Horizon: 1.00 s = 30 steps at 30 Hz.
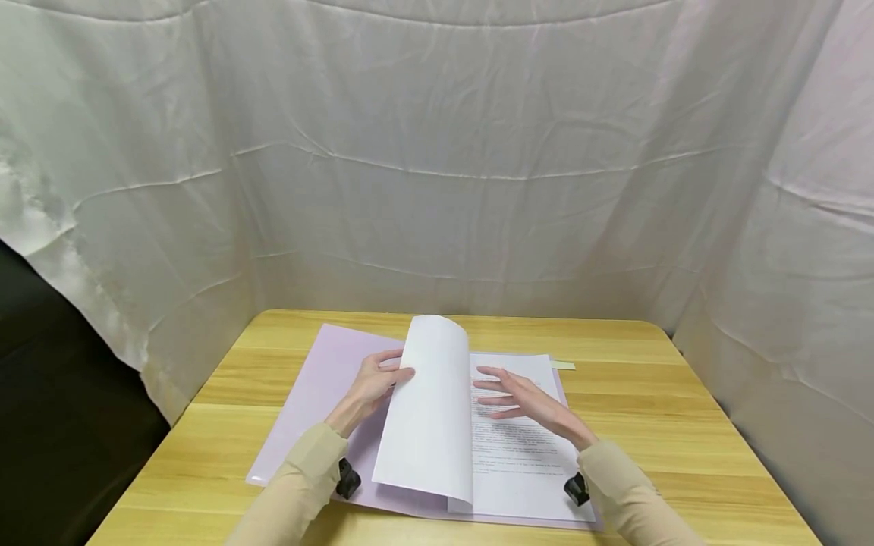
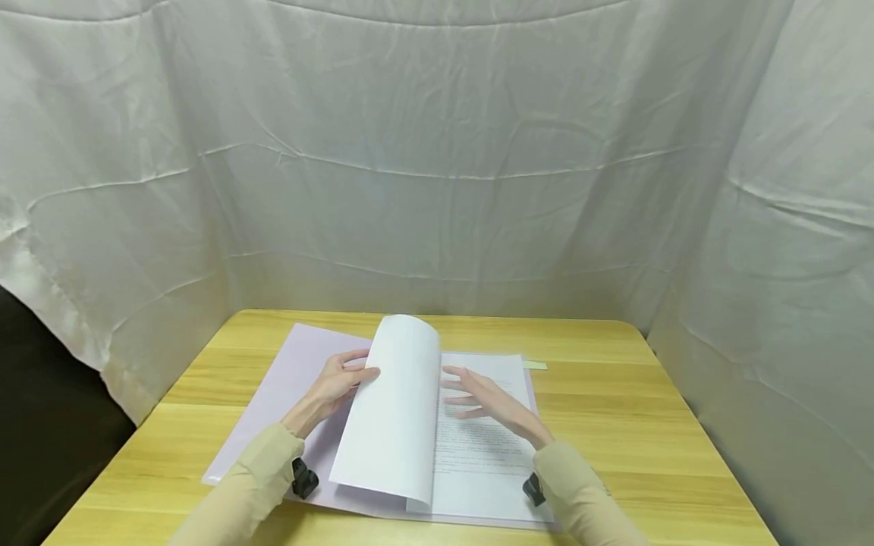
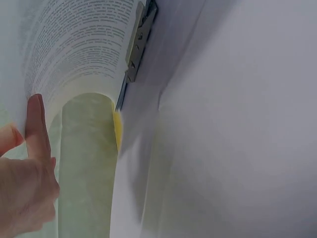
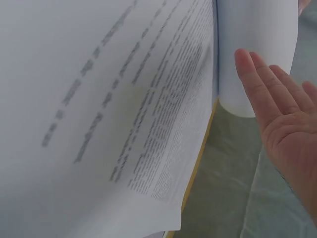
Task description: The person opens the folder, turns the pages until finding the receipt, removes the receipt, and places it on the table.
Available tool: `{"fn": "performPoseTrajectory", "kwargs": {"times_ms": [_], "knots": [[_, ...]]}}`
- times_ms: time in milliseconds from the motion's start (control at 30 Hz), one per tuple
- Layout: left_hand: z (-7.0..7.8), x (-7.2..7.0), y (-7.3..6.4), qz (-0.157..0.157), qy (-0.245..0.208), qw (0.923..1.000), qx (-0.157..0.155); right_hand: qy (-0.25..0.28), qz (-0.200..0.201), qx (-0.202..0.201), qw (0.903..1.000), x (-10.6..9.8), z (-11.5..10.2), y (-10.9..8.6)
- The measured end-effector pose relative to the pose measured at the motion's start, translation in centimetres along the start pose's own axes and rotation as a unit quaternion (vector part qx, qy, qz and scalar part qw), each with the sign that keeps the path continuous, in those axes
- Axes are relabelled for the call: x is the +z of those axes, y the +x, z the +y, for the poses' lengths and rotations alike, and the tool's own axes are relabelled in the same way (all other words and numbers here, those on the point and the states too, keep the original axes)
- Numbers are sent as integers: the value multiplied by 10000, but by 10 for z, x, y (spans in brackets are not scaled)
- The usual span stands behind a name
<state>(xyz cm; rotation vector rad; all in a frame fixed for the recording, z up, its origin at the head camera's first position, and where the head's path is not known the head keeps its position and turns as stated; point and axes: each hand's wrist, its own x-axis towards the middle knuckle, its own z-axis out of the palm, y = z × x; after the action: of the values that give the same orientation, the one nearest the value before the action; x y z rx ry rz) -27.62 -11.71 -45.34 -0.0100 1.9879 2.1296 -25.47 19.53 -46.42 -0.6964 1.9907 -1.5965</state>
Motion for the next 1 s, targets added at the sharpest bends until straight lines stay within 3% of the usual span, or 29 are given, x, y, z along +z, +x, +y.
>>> {"fn": "performPoseTrajectory", "kwargs": {"times_ms": [233,433,767,1000], "knots": [[-3,-9,0,293,233,9992,-121,-309,61,57,9995,-4,6,-2],[-7,-20,-1,571,1035,9929,-161,-535,170,198,9982,-8,10,-8],[-7,-40,-4,768,2672,9605,-140,-1012,422,298,9935,-18,16,-19],[-10,-50,-5,805,3546,9314,143,-1322,495,349,9894,-24,18,-25]]}}
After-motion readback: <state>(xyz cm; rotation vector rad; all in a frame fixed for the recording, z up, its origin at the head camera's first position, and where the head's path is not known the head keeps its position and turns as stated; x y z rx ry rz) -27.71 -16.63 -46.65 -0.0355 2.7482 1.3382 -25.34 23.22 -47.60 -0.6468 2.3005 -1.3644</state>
